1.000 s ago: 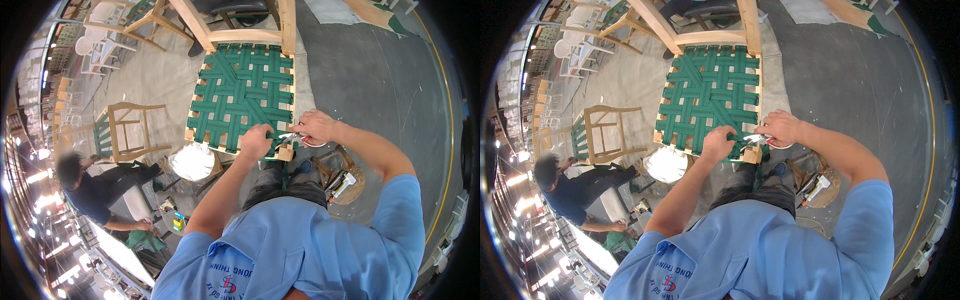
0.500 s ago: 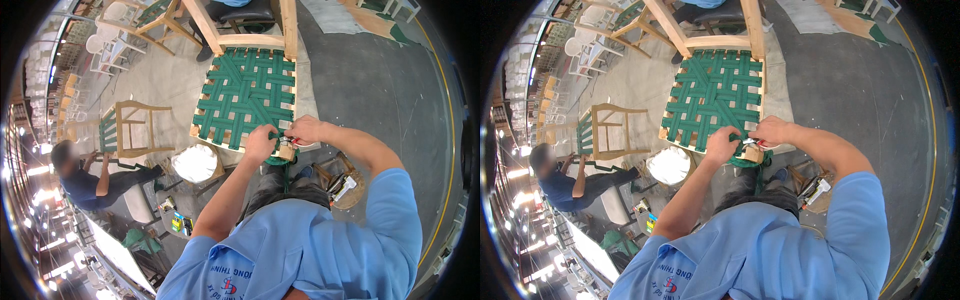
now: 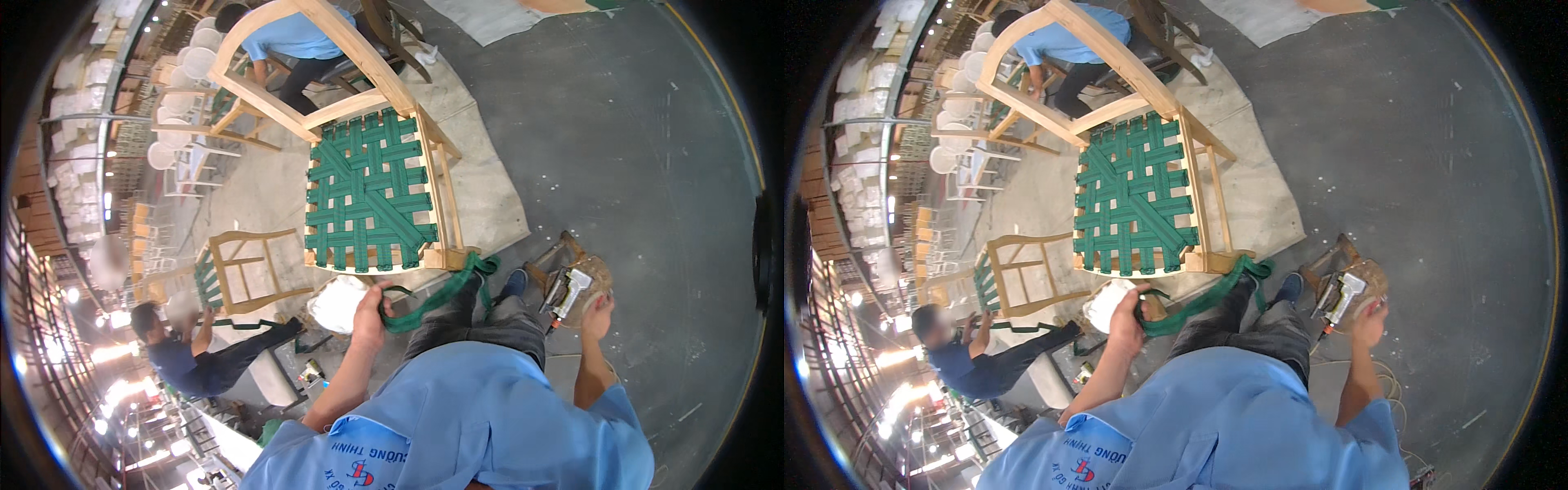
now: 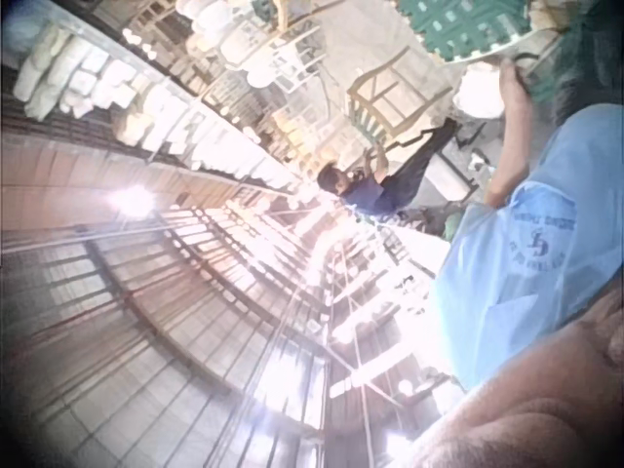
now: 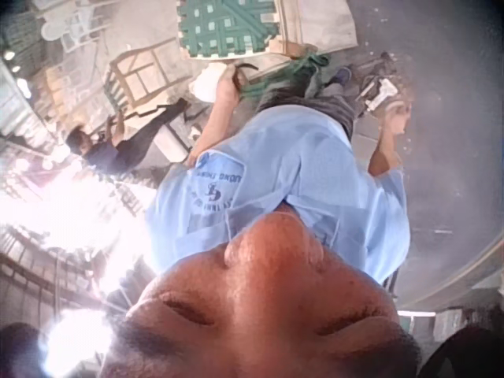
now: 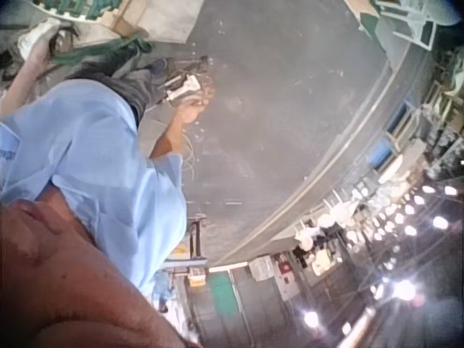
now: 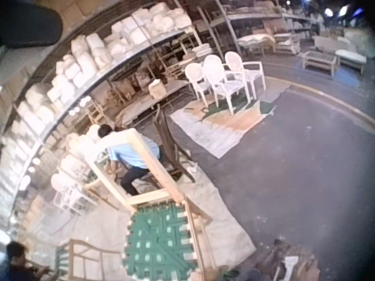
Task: The person weaves green straps into the seat frame of a wooden chair, securing them with a staple gun. They repeatedly thread the straps through the frame and staple them in place while working in a workshop.
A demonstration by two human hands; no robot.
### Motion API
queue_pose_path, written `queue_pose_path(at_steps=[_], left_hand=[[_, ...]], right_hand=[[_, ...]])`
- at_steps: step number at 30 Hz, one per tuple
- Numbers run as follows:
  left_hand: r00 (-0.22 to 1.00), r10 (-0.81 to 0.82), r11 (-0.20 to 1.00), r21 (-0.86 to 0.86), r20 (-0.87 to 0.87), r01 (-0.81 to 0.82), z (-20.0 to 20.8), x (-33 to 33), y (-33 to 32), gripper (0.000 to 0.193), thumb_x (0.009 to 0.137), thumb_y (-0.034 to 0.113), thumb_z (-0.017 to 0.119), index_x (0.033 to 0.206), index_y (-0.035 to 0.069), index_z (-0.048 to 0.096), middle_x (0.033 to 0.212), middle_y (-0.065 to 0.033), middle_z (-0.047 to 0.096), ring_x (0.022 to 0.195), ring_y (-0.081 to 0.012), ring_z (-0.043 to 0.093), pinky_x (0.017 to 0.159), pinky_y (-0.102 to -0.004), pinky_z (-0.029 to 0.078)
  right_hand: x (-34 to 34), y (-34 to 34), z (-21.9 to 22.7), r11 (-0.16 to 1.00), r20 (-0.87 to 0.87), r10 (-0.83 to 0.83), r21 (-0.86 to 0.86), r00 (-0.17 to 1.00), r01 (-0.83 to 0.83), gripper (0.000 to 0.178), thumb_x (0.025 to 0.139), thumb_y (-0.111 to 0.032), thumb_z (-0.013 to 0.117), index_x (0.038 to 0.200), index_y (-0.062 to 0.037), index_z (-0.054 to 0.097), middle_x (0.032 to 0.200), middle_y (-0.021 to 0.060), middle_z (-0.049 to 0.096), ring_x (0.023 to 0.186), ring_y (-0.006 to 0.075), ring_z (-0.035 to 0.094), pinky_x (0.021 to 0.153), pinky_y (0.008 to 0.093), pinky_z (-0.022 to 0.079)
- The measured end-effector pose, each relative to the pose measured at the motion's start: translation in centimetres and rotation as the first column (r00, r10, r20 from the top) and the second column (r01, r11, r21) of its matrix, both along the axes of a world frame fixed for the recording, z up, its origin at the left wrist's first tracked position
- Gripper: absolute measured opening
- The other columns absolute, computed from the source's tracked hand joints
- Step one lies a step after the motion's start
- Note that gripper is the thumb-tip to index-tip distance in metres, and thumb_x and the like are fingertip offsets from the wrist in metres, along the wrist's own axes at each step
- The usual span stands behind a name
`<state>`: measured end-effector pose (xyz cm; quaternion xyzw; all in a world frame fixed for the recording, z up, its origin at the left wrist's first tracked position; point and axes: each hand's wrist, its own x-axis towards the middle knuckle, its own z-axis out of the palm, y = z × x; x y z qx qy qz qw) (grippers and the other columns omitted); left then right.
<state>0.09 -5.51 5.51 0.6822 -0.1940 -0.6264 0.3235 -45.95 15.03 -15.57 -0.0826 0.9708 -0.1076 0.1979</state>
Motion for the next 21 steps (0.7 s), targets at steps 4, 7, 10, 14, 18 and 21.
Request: queue_pose_path(at_steps=[4, 7, 10, 14, 18, 21], left_hand=[[0.976, -0.200, 0.980, 0.000, 0.087, 0.201, -0.5, -2.0, 1.6, 0.026, 0.108, 0.012, 0.056, 0.128, 0.005, 0.071, 0.091, 0.0017, 0.065, 0.082, -0.0102, 0.058, 0.076, -0.0261, 0.048], [0.948, -0.281, 0.959, 0.023, 0.148, 0.281, 0.4, -3.9, 1.5, 0.025, 0.106, 0.009, 0.059, 0.128, 0.005, 0.072, 0.106, -0.0008, 0.072, 0.096, -0.0095, 0.065, 0.086, -0.0257, 0.053], [0.936, -0.322, 0.947, 0.033, 0.145, 0.321, 1.3, -5.1, 1.3, 0.026, 0.107, 0.006, 0.057, 0.129, 0.004, 0.071, 0.109, -0.0020, 0.072, 0.098, -0.0101, 0.066, 0.088, -0.0251, 0.055], [0.883, -0.419, 0.906, 0.029, 0.211, 0.423, 1.9, -6.5, 0.7, 0.028, 0.108, 0.005, 0.055, 0.131, 0.006, 0.071, 0.112, -0.0024, 0.073, 0.096, -0.0104, 0.067, 0.087, -0.0256, 0.056], [0.886, -0.385, 0.920, 0.034, 0.258, 0.390, 1.9, -3.7, 3.6, 0.034, 0.106, 0.003, 0.056, 0.138, 0.010, 0.068, 0.108, 0.0022, 0.071, 0.092, -0.0058, 0.064, 0.080, -0.0229, 0.053], [0.822, -0.525, 0.812, -0.159, 0.220, 0.561, 2.4, -6.2, 0.7, 0.042, 0.104, -0.001, 0.057, 0.144, 0.011, 0.062, 0.103, 0.0024, 0.068, 0.089, -0.0038, 0.060, 0.080, -0.0214, 0.050]], right_hand=[[0.6, 5.6, -5.3, 0.998, -0.112, 0.034, -0.041, 0.993, -0.039, 0.058, 0.104, -0.041, 0.056, 0.155, -0.0149, 0.044, 0.135, 0.0275, 0.064, 0.119, 0.0471, 0.064, 0.098, 0.0543, 0.051], [2.0, 6.4, -7.5, 0.996, 0.005, 0.065, 0.057, 0.998, -0.065, 0.060, 0.104, -0.034, 0.057, 0.156, -0.0105, 0.041, 0.138, 0.0269, 0.060, 0.123, 0.0462, 0.061, 0.102, 0.0535, 0.050], [2.1, 6.7, -8.6, 0.989, -0.053, 0.151, -0.001, 0.987, -0.151, 0.062, 0.101, -0.023, 0.060, 0.158, -0.0119, 0.040, 0.139, 0.0253, 0.059, 0.123, 0.0464, 0.060, 0.102, 0.0526, 0.050], [1.0, 7.2, -9.0, 0.996, 0.058, 0.040, -0.078, 0.997, -0.036, 0.067, 0.096, -0.017, 0.064, 0.159, -0.0139, 0.040, 0.141, 0.0254, 0.058, 0.124, 0.0466, 0.059, 0.104, 0.0518, 0.049], [2.5, 4.6, -6.4, 0.996, 0.154, 0.005, 0.082, 0.988, -0.018, 0.070, 0.092, -0.016, 0.068, 0.157, -0.0131, 0.042, 0.137, 0.0268, 0.058, 0.123, 0.0461, 0.059, 0.103, 0.0517, 0.049], [-0.8, 2.6, -5.1, 0.936, -0.389, 0.258, -0.127, 0.884, -0.329, 0.062, 0.091, -0.017, 0.072, 0.149, -0.0067, 0.052, 0.129, 0.0233, 0.064, 0.110, 0.0380, 0.067, 0.095, 0.0481, 0.054]])
